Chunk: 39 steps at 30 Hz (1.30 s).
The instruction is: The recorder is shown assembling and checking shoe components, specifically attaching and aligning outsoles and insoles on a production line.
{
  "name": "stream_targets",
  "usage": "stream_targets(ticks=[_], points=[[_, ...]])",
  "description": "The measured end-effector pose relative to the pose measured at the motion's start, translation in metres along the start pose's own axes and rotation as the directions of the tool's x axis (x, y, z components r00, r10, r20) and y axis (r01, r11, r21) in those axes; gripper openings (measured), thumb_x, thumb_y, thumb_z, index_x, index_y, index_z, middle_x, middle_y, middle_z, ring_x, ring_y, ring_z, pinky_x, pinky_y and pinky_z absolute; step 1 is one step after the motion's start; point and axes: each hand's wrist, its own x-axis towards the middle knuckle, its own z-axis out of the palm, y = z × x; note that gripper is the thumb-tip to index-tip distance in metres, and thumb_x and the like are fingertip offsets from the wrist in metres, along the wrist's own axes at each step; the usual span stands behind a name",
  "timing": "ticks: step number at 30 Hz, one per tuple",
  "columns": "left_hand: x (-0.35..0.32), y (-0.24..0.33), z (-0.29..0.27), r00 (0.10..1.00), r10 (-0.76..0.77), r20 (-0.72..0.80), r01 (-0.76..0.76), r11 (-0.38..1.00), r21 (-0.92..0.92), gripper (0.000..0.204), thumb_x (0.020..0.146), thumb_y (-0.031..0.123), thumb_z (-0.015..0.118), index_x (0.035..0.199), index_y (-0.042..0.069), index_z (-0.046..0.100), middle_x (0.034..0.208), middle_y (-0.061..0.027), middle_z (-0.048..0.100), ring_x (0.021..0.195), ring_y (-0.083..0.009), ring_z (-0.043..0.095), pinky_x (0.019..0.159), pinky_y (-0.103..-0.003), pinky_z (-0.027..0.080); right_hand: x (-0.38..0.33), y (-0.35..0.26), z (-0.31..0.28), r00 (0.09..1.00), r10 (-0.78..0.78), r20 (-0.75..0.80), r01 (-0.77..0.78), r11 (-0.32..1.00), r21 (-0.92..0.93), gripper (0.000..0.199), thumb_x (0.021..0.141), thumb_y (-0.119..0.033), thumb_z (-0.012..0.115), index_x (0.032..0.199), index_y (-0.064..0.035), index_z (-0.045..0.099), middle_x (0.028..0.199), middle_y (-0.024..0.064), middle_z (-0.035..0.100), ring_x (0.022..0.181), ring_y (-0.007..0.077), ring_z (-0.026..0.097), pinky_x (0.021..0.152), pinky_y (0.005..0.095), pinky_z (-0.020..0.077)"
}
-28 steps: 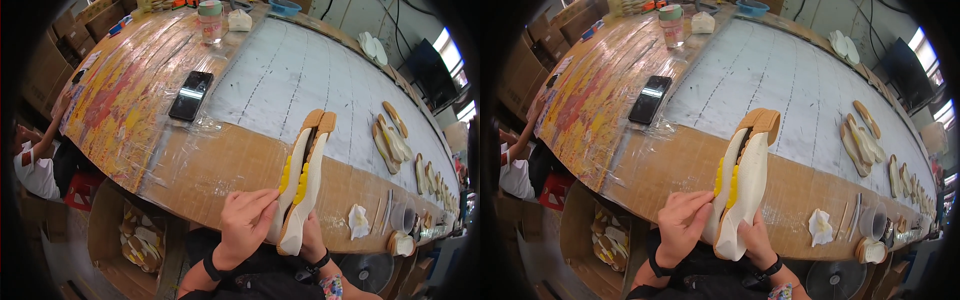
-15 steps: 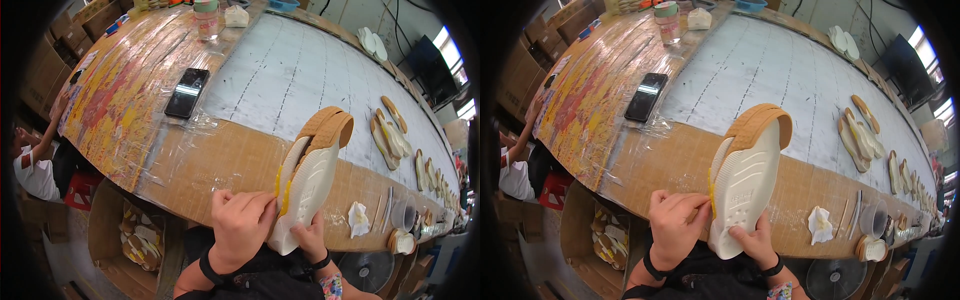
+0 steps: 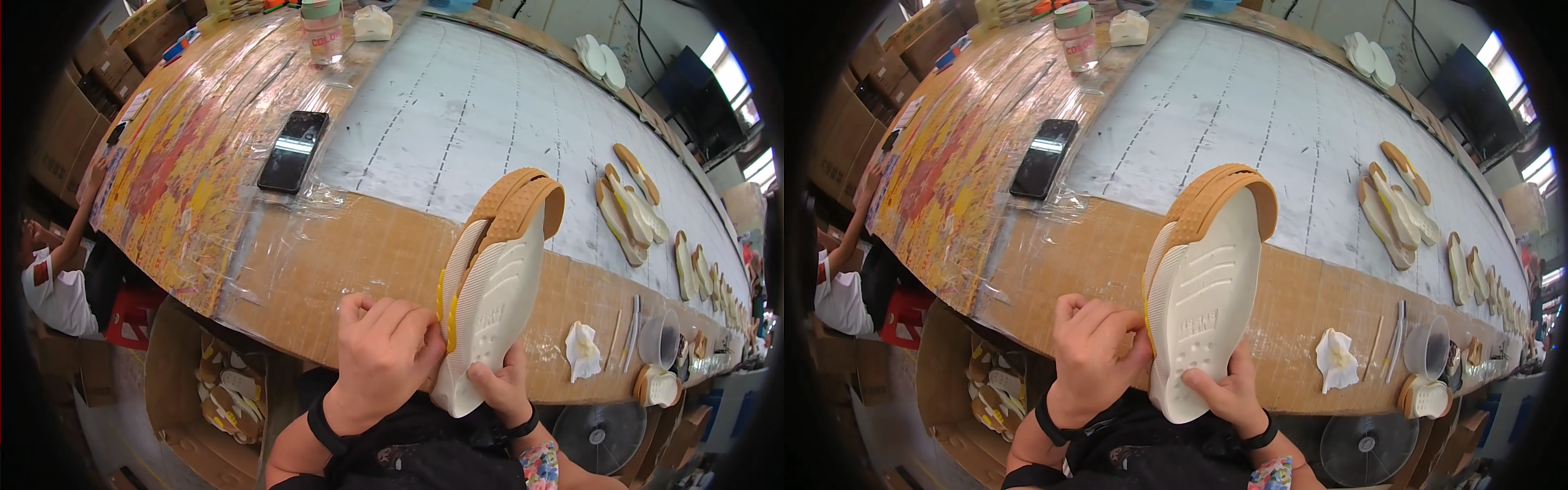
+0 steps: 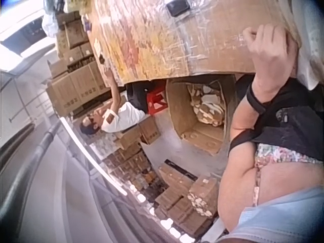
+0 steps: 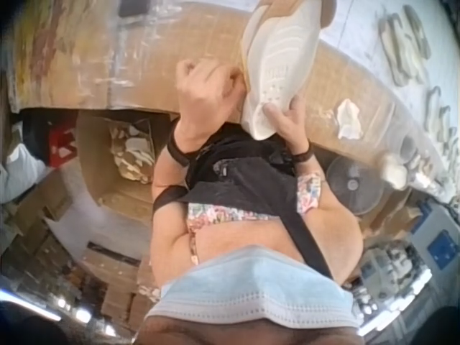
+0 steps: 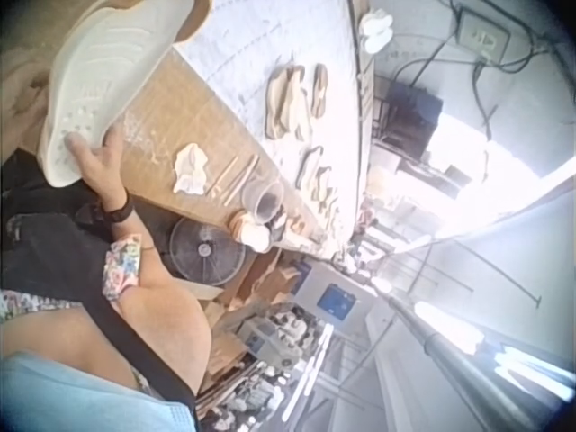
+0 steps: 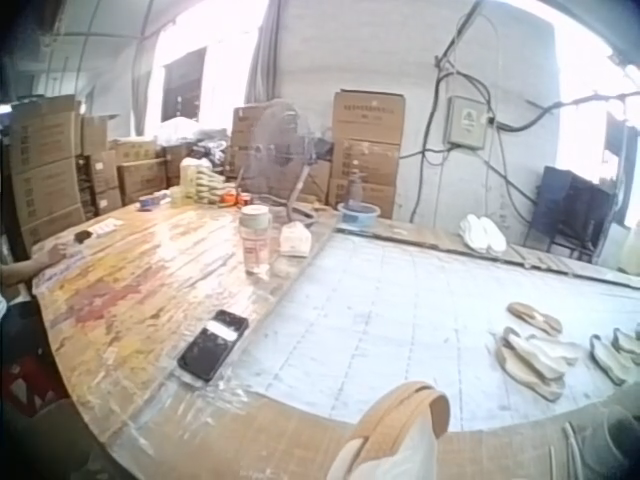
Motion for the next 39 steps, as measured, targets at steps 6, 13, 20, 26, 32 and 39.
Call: stream_targets(ticks=[6,13,20,26,32,39], points=[[-0.001,0.001,0.006,0.997,-0.003,-0.077,0.004,1.0,0.018,0.016,0.055,0.0,0.064,0.065,0.007,0.054,0.061,-0.0011,0.053,0.056,-0.0183,0.05,0.061,-0.033,0.031,0.0,0.001,0.005,1.0,0.011,-0.017,-0.01,0.997,0.071,0.063,0.073,-0.018,0.066,0.122,-0.001,0.03,0.112,0.0095,0.045,0.101,0.0175,0.047,0.085,0.0323,0.0391],[0.005,-0.027,-0.016,0.985,-0.051,-0.165,0.086,0.973,0.214,0.013,0.066,0.0,0.058,0.076,0.005,0.052,0.072,-0.0047,0.054,0.066,-0.0175,0.051,0.065,-0.031,0.034,-0.005,-0.001,0.003,0.99,0.136,0.023,-0.137,0.988,0.077,0.072,0.072,-0.026,0.067,0.126,-0.0011,0.026,0.116,0.0103,0.044,0.104,0.0178,0.045,0.086,0.0317,0.0382],[-0.003,-0.022,-0.011,0.92,-0.389,0.049,0.379,0.85,-0.365,0.004,0.078,0.002,0.054,0.08,-0.001,0.052,0.072,-0.0035,0.054,0.072,-0.0101,0.049,0.067,-0.023,0.039,0.009,-0.007,0.003,0.897,0.439,0.052,-0.435,0.858,0.272,0.057,0.082,-0.023,0.056,0.127,-0.004,0.028,0.114,0.0053,0.046,0.1,0.0128,0.048,0.083,0.027,0.0413],[-0.014,-0.024,-0.007,0.947,-0.282,0.156,0.322,0.862,-0.392,0.009,0.072,-0.001,0.061,0.082,-0.001,0.062,0.077,-0.0059,0.061,0.073,-0.0123,0.055,0.066,-0.024,0.042,0.012,-0.023,0.007,0.915,0.392,0.099,-0.404,0.871,0.28,0.045,0.088,-0.015,0.047,0.128,-0.006,0.03,0.115,0.0035,0.047,0.099,0.0096,0.049,0.081,0.0241,0.043],[-0.024,-0.021,0.014,0.856,-0.4,0.328,0.505,0.506,-0.699,0.035,0.079,0.01,0.058,0.111,0.0,0.05,0.106,-0.0121,0.055,0.093,-0.0187,0.054,0.081,-0.029,0.039,0.016,0.002,-0.002,0.875,0.456,0.162,-0.483,0.808,0.336,0.055,0.085,-0.018,0.052,0.13,-0.0052,0.024,0.119,0.0055,0.044,0.104,0.0129,0.047,0.086,0.0263,0.04],[-0.005,-0.002,0.048,0.821,-0.505,0.264,0.462,0.317,-0.828,0.078,0.08,0.018,0.058,0.133,0.002,0.003,0.122,-0.0196,0.036,0.106,-0.023,0.046,0.086,-0.029,0.04,0.04,-0.031,0.004,0.99,0.062,0.125,-0.065,0.998,0.02,0.08,0.074,-0.014,0.064,0.133,0.001,0.011,0.131,0.0134,0.028,0.119,0.0205,0.033,0.096,0.0316,0.0308]])
